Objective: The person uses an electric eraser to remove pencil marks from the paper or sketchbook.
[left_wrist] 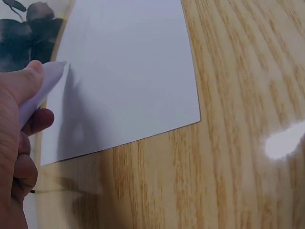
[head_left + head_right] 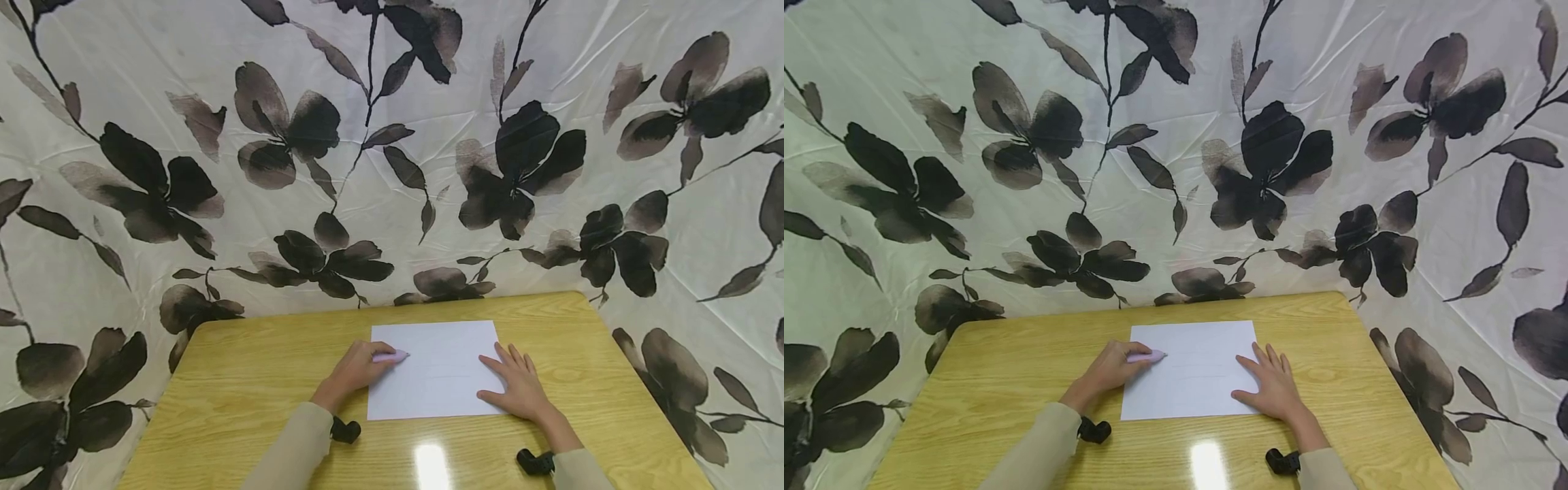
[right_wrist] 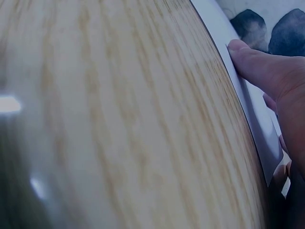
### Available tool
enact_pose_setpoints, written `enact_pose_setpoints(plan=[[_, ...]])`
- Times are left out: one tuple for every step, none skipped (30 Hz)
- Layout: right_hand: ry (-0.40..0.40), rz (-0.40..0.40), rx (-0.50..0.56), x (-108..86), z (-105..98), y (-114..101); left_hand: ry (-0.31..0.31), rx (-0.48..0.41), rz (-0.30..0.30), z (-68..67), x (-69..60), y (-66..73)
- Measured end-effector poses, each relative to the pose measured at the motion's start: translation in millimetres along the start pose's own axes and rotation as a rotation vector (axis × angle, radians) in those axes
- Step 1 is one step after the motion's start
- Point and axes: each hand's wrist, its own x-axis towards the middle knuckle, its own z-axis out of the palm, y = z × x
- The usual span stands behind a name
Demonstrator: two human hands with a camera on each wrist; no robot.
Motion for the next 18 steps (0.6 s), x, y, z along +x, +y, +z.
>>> enact_pose_setpoints(plan=[[0.002,-0.003,-0.001,0.1,0.0,0.1,0.003,0.004,0.004,0.4,0.0,0.7],[0.005,-0.008,-0.001,0.2,0.1,0.4,0.006,0.004,0.009,0.7,0.0,1.0],[0.007,-0.011,-0.001,0.4,0.2,0.2,0.008,0.005,0.014,1.0,0.2,0.9],[0.008,-0.012,-0.002,0.5,0.3,0.3,0.008,0.007,0.020,1.2,0.4,0.8],[0.010,-0.013,-0.002,0.8,0.4,0.2,0.009,0.008,0.029,1.4,0.5,0.6],[0.009,-0.011,0.000,0.8,0.3,0.1,0.009,0.010,0.033,1.6,0.8,0.3],[0.013,-0.012,0.001,1.0,0.4,0.2,0.010,0.013,0.040,1.7,1.0,0.2],[0.014,-0.011,0.001,1.1,0.5,0.3,0.010,0.015,0.039,1.7,1.3,-0.3],[0.014,-0.010,0.000,1.0,0.5,0.2,0.009,0.019,0.039,1.7,1.6,-0.6],[0.014,-0.008,-0.002,1.0,0.6,0.5,0.008,0.023,0.038,1.7,1.9,-1.0],[0.014,-0.008,-0.005,1.0,0.8,0.7,0.006,0.026,0.039,1.8,2.1,-1.3],[0.014,-0.008,-0.005,0.9,0.8,0.7,0.002,0.028,0.030,1.9,2.5,-1.8],[0.014,-0.008,-0.006,0.9,0.9,1.0,-0.002,0.030,0.022,2.2,2.7,-2.3],[0.014,-0.007,-0.008,0.8,0.9,1.0,-0.006,0.033,0.012,2.5,3.0,-2.9],[0.013,-0.006,-0.006,0.7,0.7,1.0,-0.010,0.035,0.003,2.9,3.2,-3.2],[0.012,-0.004,-0.005,0.7,0.5,1.0,-0.013,0.037,-0.002,3.4,3.4,-3.7],[0.011,-0.002,-0.004,0.6,0.2,1.1,-0.016,0.038,-0.006,3.9,3.8,-4.2],[0.008,-0.002,-0.002,0.5,-0.2,0.9,-0.016,0.041,-0.006,4.4,4.2,-4.7]])
